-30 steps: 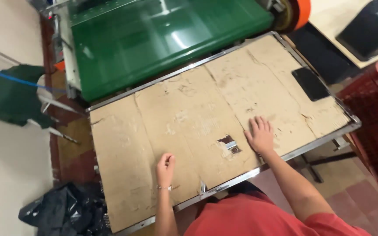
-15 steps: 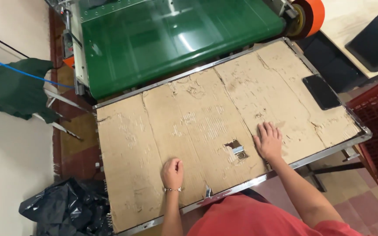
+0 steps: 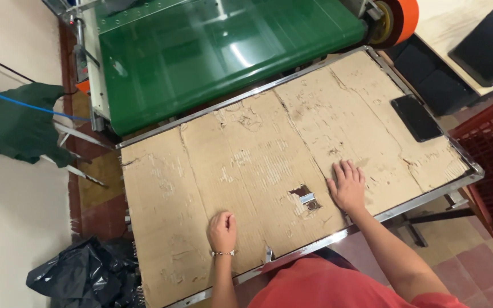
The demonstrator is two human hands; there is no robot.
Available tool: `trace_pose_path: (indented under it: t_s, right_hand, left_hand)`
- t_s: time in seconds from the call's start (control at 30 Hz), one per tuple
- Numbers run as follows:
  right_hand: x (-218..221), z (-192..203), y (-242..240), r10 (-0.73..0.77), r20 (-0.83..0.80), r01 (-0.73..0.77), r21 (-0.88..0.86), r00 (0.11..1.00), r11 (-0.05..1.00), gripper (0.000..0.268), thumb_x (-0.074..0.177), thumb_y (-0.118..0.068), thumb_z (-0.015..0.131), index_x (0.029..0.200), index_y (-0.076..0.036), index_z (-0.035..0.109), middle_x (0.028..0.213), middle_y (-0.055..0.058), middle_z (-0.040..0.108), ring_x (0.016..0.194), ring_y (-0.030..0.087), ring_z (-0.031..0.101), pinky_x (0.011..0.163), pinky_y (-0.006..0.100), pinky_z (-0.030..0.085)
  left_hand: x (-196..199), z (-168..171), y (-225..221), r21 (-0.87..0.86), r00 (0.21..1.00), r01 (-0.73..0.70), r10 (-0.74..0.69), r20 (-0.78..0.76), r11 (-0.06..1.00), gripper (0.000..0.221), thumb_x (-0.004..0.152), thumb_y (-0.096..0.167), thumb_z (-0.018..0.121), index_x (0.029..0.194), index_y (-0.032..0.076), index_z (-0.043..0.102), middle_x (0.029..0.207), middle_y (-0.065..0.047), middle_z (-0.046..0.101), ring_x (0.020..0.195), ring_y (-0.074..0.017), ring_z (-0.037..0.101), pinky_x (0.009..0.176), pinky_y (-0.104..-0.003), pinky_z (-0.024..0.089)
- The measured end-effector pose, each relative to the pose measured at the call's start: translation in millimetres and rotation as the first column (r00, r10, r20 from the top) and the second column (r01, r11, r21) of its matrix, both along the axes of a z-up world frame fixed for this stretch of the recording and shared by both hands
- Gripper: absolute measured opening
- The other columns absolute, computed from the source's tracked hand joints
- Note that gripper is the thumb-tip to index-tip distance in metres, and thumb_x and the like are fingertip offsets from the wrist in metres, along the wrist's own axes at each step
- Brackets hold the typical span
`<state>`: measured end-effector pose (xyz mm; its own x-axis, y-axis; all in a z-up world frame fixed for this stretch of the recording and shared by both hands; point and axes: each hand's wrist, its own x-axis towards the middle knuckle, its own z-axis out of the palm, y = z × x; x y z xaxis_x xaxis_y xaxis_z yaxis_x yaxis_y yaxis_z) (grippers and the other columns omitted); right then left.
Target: Folding plastic bags and placing them into a storage crate
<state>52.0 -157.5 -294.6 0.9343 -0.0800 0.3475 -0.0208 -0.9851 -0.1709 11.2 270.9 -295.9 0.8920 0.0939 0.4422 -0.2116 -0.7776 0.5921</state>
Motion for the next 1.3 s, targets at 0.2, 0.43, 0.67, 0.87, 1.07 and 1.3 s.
trace_pose_path:
  t_s: [0.2, 0.43, 0.67, 0.87, 1.07, 1.3]
  right_hand:
    - [-1, 1, -1, -0.005, -0.009, 0.005, 0.024, 1.000, 1.000, 0.055, 0.103, -0.046, 0.042, 0.144, -0.012, 0.056, 0.153, 0.015, 0.052, 0.151, 0.033, 0.038, 0.124, 0.053, 0.023]
    - [-1, 14, -1, -0.051, -0.110, 0.068, 0.151, 0.993, 0.986, 0.053, 0.101, -0.042, 0.044, 0.143, -0.012, 0.053, 0.153, 0.017, 0.048, 0.145, 0.037, 0.039, 0.121, 0.057, 0.023]
    - [-1, 28, 2, -0.009, -0.221, 0.044, 0.153, 0.975, 0.987, 0.063, 0.106, -0.052, 0.023, 0.155, -0.015, 0.039, 0.163, 0.012, 0.037, 0.154, 0.031, 0.024, 0.125, 0.053, 0.011]
    - [-4, 26, 1, 0.019, -0.056, -0.011, 0.130, 0.998, 0.991, 0.056, 0.107, -0.043, 0.035, 0.149, -0.010, 0.050, 0.156, 0.018, 0.046, 0.150, 0.036, 0.033, 0.123, 0.054, 0.017]
    - [-4, 23, 0, 0.023, -0.020, -0.021, 0.105, 1.000, 0.994, 0.053, 0.106, -0.039, 0.039, 0.147, -0.010, 0.051, 0.154, 0.018, 0.048, 0.148, 0.036, 0.036, 0.122, 0.054, 0.020]
    - [-4, 22, 1, 0.020, -0.032, -0.017, 0.094, 0.999, 0.995, 0.053, 0.104, -0.039, 0.039, 0.147, -0.010, 0.051, 0.155, 0.018, 0.047, 0.148, 0.036, 0.035, 0.122, 0.053, 0.019]
  left_hand:
    - [0, -4, 2, -0.001, 0.999, 0.048, -0.048, -0.006, 0.999, 0.005, 0.092, 0.016, 0.065, 0.088, 0.013, 0.068, 0.076, -0.005, 0.065, 0.075, -0.0286, 0.060, 0.070, -0.043, 0.048]
    - [-2, -20, 3, 0.040, 0.997, 0.080, -0.080, -0.011, 0.996, 0.008, 0.093, 0.018, 0.068, 0.095, 0.011, 0.072, 0.092, -0.008, 0.072, 0.089, -0.0318, 0.064, 0.083, -0.043, 0.051]
    - [17, -82, 21, -0.127, 0.998, 0.047, -0.041, 0.045, 0.991, 0.011, 0.088, 0.023, 0.073, 0.087, 0.012, 0.073, 0.068, -0.006, 0.062, 0.060, -0.0227, 0.053, 0.061, -0.038, 0.047]
    - [20, -108, 28, -0.125, 1.000, -0.007, 0.003, -0.030, 0.992, 0.016, 0.085, 0.028, 0.072, 0.087, 0.012, 0.074, 0.063, -0.006, 0.060, 0.059, -0.0223, 0.053, 0.062, -0.037, 0.047]
    - [20, -116, 29, -0.132, 0.999, -0.017, 0.012, -0.035, 0.991, 0.015, 0.087, 0.028, 0.071, 0.088, 0.013, 0.073, 0.066, -0.005, 0.060, 0.061, -0.0214, 0.052, 0.059, -0.036, 0.045]
    - [23, -112, 30, -0.136, 0.999, 0.031, -0.025, 0.046, 0.990, 0.008, 0.083, 0.024, 0.072, 0.082, 0.016, 0.072, 0.057, -0.003, 0.056, 0.050, -0.0210, 0.048, 0.054, -0.037, 0.043]
